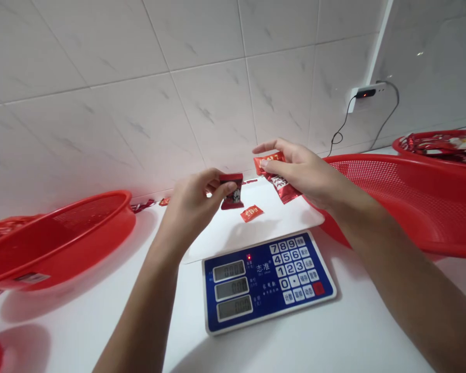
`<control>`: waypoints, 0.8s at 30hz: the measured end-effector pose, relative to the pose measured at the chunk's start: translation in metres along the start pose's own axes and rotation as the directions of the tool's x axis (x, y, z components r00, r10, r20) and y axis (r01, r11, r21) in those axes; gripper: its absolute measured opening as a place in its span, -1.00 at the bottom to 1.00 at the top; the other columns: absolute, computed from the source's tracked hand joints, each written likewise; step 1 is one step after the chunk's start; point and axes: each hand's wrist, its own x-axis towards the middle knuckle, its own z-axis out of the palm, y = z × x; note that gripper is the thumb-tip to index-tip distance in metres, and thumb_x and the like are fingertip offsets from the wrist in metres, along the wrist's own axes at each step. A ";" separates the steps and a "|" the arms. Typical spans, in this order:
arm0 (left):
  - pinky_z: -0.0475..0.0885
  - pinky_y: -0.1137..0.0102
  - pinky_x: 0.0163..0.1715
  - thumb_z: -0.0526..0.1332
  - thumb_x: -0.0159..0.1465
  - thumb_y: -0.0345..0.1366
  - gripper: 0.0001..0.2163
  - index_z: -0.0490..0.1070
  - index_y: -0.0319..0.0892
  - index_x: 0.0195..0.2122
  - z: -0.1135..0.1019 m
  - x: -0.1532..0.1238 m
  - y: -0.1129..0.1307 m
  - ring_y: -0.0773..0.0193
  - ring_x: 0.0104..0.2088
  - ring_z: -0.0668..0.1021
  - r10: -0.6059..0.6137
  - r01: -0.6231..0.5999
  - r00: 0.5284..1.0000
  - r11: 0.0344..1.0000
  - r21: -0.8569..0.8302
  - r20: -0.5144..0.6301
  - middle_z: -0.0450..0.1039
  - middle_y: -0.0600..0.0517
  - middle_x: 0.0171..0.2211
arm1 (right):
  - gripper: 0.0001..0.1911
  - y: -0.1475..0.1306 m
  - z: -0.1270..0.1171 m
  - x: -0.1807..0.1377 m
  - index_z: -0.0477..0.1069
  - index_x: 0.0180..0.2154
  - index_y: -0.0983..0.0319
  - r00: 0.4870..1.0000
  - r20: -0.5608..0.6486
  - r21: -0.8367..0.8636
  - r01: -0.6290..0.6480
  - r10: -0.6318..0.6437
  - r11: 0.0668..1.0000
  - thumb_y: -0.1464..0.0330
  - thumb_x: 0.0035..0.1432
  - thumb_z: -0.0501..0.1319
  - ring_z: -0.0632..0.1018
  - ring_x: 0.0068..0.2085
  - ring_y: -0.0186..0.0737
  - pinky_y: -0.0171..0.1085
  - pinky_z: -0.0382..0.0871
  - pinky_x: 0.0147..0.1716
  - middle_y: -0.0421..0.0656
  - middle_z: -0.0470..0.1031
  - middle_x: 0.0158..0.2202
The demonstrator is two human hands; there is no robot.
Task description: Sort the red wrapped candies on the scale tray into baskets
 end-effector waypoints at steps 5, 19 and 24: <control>0.43 0.31 -0.36 0.22 0.25 -0.27 -0.86 0.57 -0.11 -0.25 0.013 0.006 -0.017 0.12 -0.33 0.61 -0.043 0.023 0.992 0.987 0.159 0.121 0.64 -0.01 -0.35 | -0.67 0.000 -0.004 0.000 0.37 0.04 0.23 1.000 -0.021 -0.050 -0.017 0.016 0.999 0.47 0.22 0.19 0.43 -0.49 -0.36 -0.39 0.28 -0.61 -0.14 0.45 -0.34; 0.55 0.38 -0.22 0.31 0.27 -0.12 -0.79 0.52 -0.11 -0.16 -0.009 -0.016 0.027 0.19 -0.20 0.65 0.158 -0.162 0.987 0.965 -0.206 -0.035 0.64 0.00 -0.26 | -0.66 -0.006 0.007 -0.007 0.31 -0.03 0.27 0.997 0.064 0.065 0.027 -0.031 0.998 0.44 0.18 0.32 0.51 -0.42 -0.36 -0.44 0.38 -0.59 -0.14 0.49 -0.28; 0.57 0.36 -0.18 0.31 0.27 -0.27 -0.80 0.47 -0.08 -0.08 -0.005 -0.013 0.021 0.21 -0.22 0.65 0.195 -0.195 0.981 0.960 -0.201 -0.020 0.62 0.04 -0.28 | -0.76 -0.003 0.008 -0.006 0.32 -0.02 0.29 0.991 0.116 0.139 0.047 -0.064 0.989 0.39 0.29 0.22 0.53 -0.43 -0.37 -0.45 0.39 -0.59 -0.13 0.51 -0.30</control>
